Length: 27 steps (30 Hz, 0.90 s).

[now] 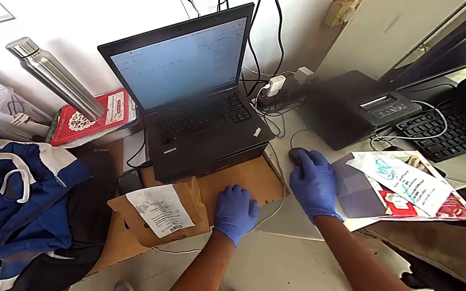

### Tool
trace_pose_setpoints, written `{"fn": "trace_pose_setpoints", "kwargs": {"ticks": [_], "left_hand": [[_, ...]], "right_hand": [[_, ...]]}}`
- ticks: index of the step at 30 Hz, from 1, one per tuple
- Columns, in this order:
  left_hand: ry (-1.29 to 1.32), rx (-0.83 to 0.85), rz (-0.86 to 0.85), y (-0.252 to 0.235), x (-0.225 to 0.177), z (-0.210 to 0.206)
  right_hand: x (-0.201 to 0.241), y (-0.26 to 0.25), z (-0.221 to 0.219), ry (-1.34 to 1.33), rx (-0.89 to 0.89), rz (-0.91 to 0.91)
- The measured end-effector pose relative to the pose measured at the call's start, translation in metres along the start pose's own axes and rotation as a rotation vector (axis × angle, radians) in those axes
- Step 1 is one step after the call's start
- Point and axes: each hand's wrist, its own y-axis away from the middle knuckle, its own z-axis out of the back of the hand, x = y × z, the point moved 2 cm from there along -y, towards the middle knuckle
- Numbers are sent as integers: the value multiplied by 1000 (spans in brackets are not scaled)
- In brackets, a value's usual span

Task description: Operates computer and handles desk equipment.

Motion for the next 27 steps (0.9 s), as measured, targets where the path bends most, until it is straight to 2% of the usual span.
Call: {"fn": "trace_pose_setpoints", "kwargs": {"ticks": [27], "left_hand": [[-8,-24,-13,0,0,-2]], "right_hand": [[-1,0,-1,22,-7,8]]}}
